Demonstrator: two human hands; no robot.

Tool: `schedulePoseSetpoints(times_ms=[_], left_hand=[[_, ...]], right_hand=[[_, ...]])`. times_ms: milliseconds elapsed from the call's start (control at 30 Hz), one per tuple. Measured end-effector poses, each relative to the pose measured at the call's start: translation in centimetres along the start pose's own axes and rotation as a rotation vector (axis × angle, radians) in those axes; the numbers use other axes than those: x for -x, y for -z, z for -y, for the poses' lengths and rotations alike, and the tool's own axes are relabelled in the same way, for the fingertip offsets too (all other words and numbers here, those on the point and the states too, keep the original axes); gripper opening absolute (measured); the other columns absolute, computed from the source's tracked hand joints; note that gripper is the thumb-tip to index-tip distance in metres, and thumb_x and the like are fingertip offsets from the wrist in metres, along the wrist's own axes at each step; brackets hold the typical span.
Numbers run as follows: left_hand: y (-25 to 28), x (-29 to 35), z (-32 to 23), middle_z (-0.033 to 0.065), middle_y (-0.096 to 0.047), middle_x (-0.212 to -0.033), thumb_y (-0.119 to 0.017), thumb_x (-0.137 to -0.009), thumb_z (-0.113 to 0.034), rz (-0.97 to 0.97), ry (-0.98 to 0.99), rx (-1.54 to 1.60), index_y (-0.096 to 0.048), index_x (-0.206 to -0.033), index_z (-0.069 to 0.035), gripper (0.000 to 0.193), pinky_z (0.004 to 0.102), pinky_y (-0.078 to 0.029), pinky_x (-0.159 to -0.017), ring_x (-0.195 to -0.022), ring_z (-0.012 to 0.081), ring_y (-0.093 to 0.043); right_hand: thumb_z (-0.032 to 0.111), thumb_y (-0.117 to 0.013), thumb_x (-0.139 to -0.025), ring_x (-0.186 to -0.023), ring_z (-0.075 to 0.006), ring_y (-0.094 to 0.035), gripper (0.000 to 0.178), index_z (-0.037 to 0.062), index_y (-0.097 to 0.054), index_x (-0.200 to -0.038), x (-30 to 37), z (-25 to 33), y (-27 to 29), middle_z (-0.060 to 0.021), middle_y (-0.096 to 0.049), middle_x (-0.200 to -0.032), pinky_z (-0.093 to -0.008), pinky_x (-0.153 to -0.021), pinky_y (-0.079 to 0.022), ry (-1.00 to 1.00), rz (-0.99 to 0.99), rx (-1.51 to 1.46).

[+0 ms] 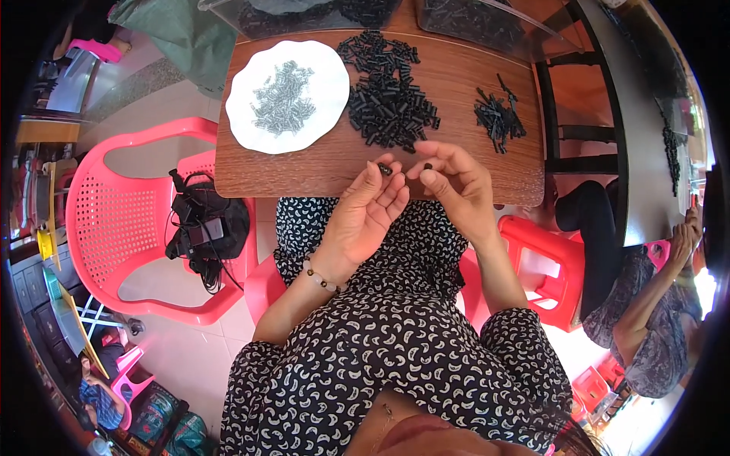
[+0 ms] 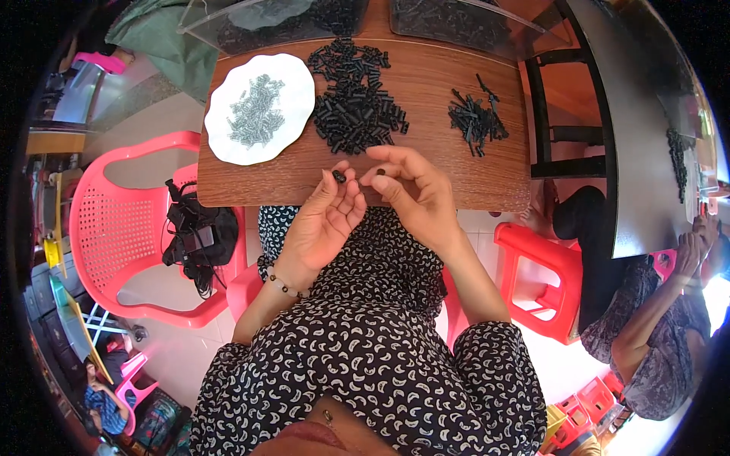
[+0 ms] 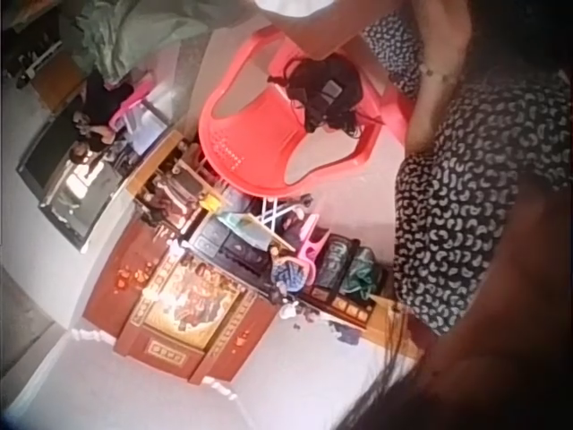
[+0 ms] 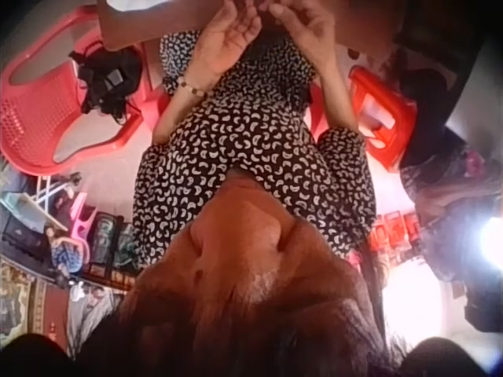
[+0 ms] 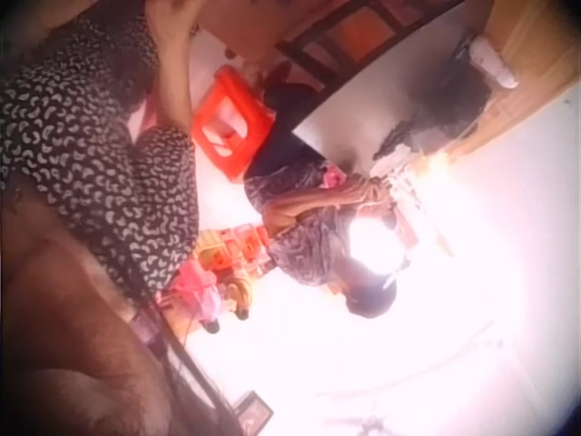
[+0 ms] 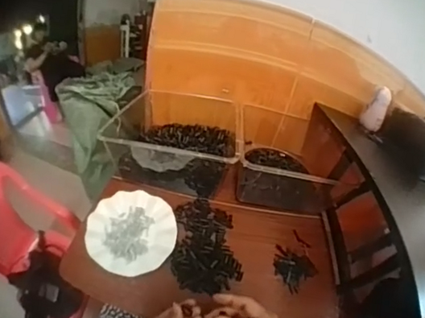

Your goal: The person takes plastic parts and small springs from containers and a plate, then manually fits the springs into the plastic parts to assemble small components.

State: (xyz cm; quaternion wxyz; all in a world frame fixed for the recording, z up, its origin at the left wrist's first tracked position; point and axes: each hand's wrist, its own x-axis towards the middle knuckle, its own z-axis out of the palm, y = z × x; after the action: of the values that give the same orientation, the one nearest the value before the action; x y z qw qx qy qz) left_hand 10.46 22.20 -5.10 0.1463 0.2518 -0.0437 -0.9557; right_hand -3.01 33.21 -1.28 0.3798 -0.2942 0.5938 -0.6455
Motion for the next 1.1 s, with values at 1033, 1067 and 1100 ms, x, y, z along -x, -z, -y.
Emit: schedulePoseSetpoints(times_ms=[1033,1067,1100], left_hand=[[-0.1,0.4,0.3,0.0054,-0.065,-0.109,-0.062,-0.094,-0.023,0.067,-0.007,-0.03,-0.058,-0.118,-0.002,0.032,0.03,-0.051,-0.097,-0.1,0.0119,-0.062],[0.0,0.4,0.3,0.0054,-0.065,-0.109,-0.062,-0.094,-0.023,0.065,-0.008,-0.03,-0.058,-0.118,-0.002,0.032,0.03,-0.051,-0.097,-0.1,0.0119,-0.062],[0.1,0.4,0.3,0.0048,-0.065,-0.108,-0.062,-0.094,-0.024,0.054,-0.003,-0.03,-0.059,-0.117,-0.003,0.031,0.0295,-0.051,-0.096,-0.099,0.0121,-0.062]], right_hand=[[0.008,-0.064,-0.092,-0.085,-0.011,-0.064,0.017,-0.0017,-0.065,-0.106,0.5,-1.9,1.3,-0.0065,-0.067,-0.093,-0.023,-0.069,-0.053,-0.003,-0.068,-0.249],[0.007,-0.064,-0.092,-0.086,-0.0114,-0.064,0.017,-0.0023,-0.065,-0.106,0.6,-2.0,1.2,-0.0072,-0.068,-0.094,-0.0235,-0.07,-0.053,0.011,-0.065,-0.249],[0.007,-0.064,-0.092,-0.086,-0.0114,-0.064,0.017,-0.0023,-0.065,-0.106,0.6,-2.0,1.2,-0.0072,-0.068,-0.094,-0.0235,-0.07,-0.053,0.01,-0.063,-0.249]])
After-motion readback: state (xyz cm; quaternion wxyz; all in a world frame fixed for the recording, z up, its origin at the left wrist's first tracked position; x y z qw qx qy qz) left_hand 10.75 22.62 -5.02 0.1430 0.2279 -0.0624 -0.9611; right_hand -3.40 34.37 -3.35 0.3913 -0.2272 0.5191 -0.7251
